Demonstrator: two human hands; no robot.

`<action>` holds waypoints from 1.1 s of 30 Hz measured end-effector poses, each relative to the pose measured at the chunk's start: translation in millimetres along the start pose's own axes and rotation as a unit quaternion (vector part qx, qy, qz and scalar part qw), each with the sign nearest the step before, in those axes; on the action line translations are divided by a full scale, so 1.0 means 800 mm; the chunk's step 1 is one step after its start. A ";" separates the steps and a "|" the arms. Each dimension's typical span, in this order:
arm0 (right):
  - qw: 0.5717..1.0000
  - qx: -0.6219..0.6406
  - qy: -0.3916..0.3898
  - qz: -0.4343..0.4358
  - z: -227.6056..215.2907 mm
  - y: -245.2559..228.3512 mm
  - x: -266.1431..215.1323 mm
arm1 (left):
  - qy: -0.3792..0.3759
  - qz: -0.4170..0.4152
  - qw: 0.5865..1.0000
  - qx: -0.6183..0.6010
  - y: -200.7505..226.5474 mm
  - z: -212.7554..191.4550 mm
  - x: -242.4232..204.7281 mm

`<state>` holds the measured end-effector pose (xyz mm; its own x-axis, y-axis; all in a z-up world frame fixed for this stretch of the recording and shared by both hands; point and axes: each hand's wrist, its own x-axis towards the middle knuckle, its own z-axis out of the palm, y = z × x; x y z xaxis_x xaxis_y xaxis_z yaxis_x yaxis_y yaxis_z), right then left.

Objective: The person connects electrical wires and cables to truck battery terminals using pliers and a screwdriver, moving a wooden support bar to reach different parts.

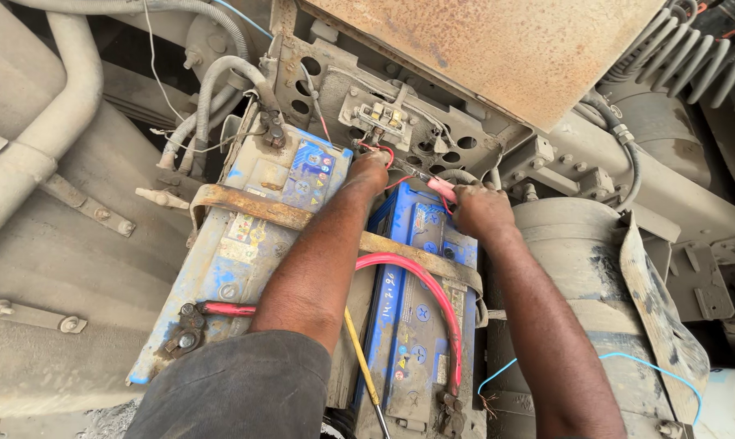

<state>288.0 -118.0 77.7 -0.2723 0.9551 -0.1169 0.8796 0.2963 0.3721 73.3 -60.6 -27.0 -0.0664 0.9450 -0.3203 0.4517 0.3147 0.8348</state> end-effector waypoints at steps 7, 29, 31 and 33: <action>0.997 -0.035 -0.057 -0.030 -0.005 0.025 0.026 | 0.004 0.028 0.998 0.063 -0.001 0.000 0.002; 0.987 -0.022 -0.158 -0.032 -0.040 0.047 0.070 | -0.025 -0.014 1.000 0.010 -0.026 0.032 0.082; 0.984 -0.048 -0.162 -0.049 -0.044 0.047 0.071 | -0.028 -0.011 0.999 0.018 -0.026 0.032 0.081; 0.986 -0.078 -0.127 -0.074 -0.045 0.046 0.070 | -0.030 -0.009 0.999 0.024 -0.026 0.033 0.081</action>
<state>291.2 -53.3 118.4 -0.2694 0.8763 -0.3993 0.7620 0.4475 0.4681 82.8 -8.7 -77.0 -0.0228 0.9316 -0.3628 0.4927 0.3263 0.8067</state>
